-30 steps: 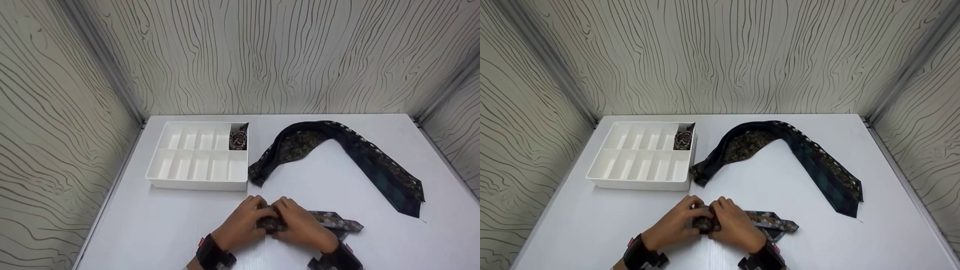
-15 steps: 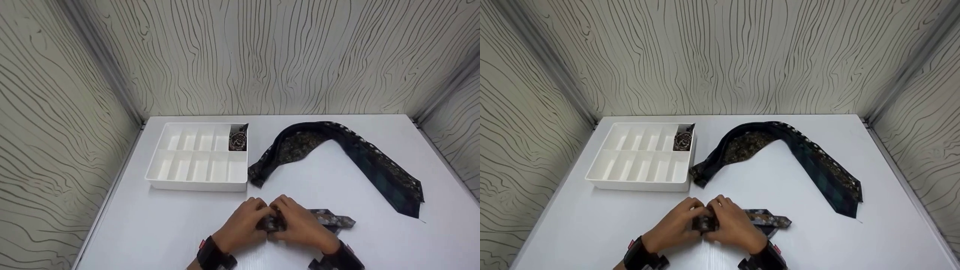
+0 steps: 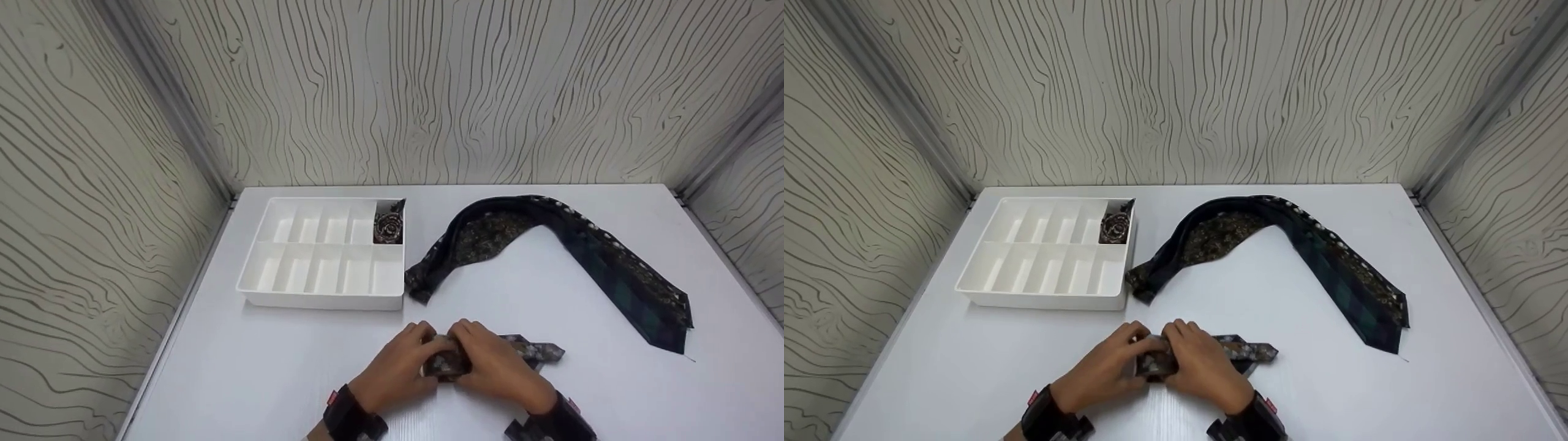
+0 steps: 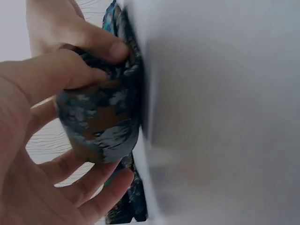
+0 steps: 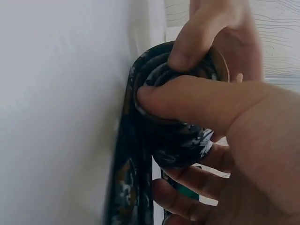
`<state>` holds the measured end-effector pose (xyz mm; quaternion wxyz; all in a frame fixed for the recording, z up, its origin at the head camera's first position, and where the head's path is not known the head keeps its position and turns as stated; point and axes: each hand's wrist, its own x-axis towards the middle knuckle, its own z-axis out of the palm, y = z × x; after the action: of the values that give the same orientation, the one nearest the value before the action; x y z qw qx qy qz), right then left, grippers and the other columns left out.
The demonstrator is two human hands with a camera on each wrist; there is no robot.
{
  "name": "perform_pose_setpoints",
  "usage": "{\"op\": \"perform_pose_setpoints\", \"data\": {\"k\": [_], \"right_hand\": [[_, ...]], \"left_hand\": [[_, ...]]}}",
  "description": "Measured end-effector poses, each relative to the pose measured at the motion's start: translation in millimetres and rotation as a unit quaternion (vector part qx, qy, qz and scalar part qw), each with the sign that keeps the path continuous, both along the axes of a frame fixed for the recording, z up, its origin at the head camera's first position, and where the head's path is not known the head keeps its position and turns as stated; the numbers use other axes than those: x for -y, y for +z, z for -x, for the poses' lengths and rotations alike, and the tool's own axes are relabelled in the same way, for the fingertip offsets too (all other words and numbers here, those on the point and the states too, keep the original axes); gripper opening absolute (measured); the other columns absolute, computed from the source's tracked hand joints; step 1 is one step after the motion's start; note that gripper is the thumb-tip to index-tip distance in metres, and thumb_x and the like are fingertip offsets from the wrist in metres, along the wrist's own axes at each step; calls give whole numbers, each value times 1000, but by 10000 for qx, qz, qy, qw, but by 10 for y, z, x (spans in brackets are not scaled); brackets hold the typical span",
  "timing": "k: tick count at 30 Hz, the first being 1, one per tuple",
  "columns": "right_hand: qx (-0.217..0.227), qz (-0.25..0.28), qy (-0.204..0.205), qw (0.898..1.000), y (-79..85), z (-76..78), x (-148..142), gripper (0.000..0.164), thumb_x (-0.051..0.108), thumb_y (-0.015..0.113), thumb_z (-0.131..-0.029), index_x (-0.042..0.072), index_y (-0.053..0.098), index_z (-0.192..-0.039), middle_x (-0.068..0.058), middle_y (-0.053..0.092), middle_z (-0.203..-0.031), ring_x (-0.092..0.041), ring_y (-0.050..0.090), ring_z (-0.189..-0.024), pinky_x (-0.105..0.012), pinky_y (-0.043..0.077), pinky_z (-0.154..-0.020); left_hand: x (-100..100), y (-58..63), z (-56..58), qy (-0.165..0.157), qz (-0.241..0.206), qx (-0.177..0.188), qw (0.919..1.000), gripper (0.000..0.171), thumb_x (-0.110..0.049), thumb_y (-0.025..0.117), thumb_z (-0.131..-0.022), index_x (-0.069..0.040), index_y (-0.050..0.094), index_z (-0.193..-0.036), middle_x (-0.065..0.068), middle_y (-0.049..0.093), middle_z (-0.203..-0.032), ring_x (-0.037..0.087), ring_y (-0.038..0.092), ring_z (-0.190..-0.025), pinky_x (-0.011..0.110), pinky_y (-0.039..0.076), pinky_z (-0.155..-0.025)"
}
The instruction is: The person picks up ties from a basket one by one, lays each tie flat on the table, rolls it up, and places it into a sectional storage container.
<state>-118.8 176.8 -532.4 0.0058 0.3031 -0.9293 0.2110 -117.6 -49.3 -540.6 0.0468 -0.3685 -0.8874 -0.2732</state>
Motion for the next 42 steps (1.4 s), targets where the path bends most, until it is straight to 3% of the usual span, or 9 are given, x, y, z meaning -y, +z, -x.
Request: {"op": "perform_pose_setpoints", "data": {"k": [3, 6, 13, 20, 23, 29, 32, 35, 42], "right_hand": [[-44, -3, 5, 10000, -12, 3, -9, 60, 28, 93, -75, 18, 61, -124, 5, 62, -115, -14, 61, -104, -39, 58, -88], [-26, -134, 22, 9999, -30, 16, -22, 63, 29, 93, -76, 15, 62, -129, 1, 63, -119, -18, 61, -106, -42, 59, -88], [619, 38, -3, 9981, -44, 44, -55, 76, 53, 90, -78, 18, 57, -137, 3, 59, -125, -18, 64, -112, -47, 61, -92], [394, 194, 135, 9989, -41, 54, -31, 58, 30, 92, -79, 20, 58, -125, 9, 59, -116, -13, 67, -107, -40, 60, -91], [378, 189, 59, 9991, -40, 45, -39, 58, 31, 93, -78, 22, 60, -124, 11, 60, -115, -12, 68, -106, -40, 61, -91], [473, 58, -6, 9989, -22, 37, -55, 64, 41, 93, -76, 20, 59, -127, 9, 60, -115, -16, 70, -104, -42, 62, -87], [635, 151, -25, 9979, -6, 35, -55, 63, 41, 92, -77, 23, 58, -126, 11, 59, -116, -14, 69, -103, -40, 61, -85], [768, 162, -49, 9969, 6, 31, -59, 64, 39, 92, -76, 24, 57, -127, 12, 60, -116, -13, 69, -102, -37, 59, -81], [887, 131, -123, 9959, 30, 36, -63, 70, 54, 90, -77, 24, 57, -131, 10, 58, -119, -16, 69, -97, -35, 58, -76]], "left_hand": [[1, 20, -2, 47, 54, 107, 9999, 61, -18, 88, -78, -32, 70, -135, -7, 60, -109, 7, 52, -96, 20, 47, -83], [8, 31, 6, 96, 65, -15, 9999, 63, -20, 87, -76, -31, 68, -135, -9, 62, -112, 8, 54, -97, 21, 49, -85], [-4, 21, 6, 174, 45, -210, 9996, 55, -25, 91, -79, -27, 68, -129, -8, 63, -114, 9, 56, -99, 22, 52, -86], [-27, 21, 11, 189, 217, -401, 9988, 63, -20, 88, -75, -29, 68, -134, -6, 62, -116, 11, 55, -101, 24, 51, -87], [-25, 23, 5, 243, 304, -519, 9979, 64, -21, 87, -74, -32, 70, -134, -6, 62, -112, 11, 53, -97, 25, 49, -86], [-36, 47, 8, 308, 277, -406, 9983, 67, -23, 85, -73, -31, 65, -137, -8, 61, -113, 10, 55, -100, 28, 49, -92], [-45, 48, 11, 277, 290, -607, 9974, 57, -28, 87, -74, -30, 69, -128, -8, 62, -114, 11, 57, -100, 29, 49, -92], [-59, 38, 16, 294, 318, -885, 9951, 60, -35, 88, -73, -32, 69, -131, -7, 63, -115, 12, 58, -101, 31, 48, -93], [-74, 23, 17, 304, 266, -983, 9943, 58, -41, 91, -75, -30, 74, -129, -9, 66, -115, 11, 57, -98, 29, 49, -89]]}}
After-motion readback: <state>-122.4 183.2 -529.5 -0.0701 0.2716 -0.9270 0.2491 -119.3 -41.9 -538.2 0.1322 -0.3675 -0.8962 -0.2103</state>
